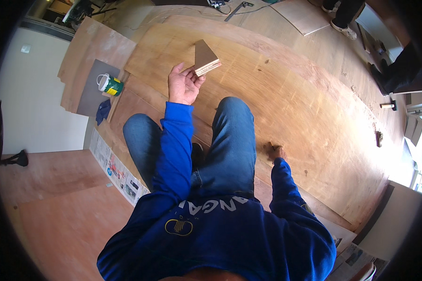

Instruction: The person measures a large plywood sheet on the floor, marks a cut line with a pencil and straightedge, then uses a circular saw to cut along the marked line. The cut piece is lifted and inspected at the end.

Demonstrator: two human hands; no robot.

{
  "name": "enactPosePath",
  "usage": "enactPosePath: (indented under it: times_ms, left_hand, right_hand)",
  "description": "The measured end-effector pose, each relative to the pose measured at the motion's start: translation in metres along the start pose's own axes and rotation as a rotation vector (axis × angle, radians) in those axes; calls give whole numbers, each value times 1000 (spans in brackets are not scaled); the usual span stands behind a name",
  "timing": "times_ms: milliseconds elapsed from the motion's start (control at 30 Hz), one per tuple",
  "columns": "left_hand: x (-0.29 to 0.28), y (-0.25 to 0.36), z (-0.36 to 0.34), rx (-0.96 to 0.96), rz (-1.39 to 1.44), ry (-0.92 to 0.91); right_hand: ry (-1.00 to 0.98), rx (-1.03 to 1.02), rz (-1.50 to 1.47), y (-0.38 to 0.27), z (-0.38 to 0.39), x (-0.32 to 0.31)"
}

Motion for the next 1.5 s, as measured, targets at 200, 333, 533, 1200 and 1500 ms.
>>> enactPosePath:
  times_ms: [200, 333, 533, 1200, 1500]
  left_hand:
    - [2, -1, 3, 11, -24, 22]
    - [-2, -4, 7, 15, -22, 29]
    - [-5, 9, 5, 42, -68, 16]
    - [54, -44, 23, -320, 32, -647]
    - [101, -199, 67, -682, -45, -752]
  right_hand:
    - [-16, 19, -24, -1, 2, 0]
    - [-38, -17, 5, 0, -3, 3]
    - [55, 80, 16, 12, -11, 1]
    - [33, -21, -69, 5, -3, 8]
    - [-19, 177, -1219, -2, 35, -36]
Point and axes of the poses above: each hand's wrist, its own z-axis away from the middle knuckle, its own x-axis out of the palm, y = z × x, the point moved 10 cm from there along -z, towards the middle knuckle, and after that the axes turned 6 degrees about y, right-handed, at the moved point
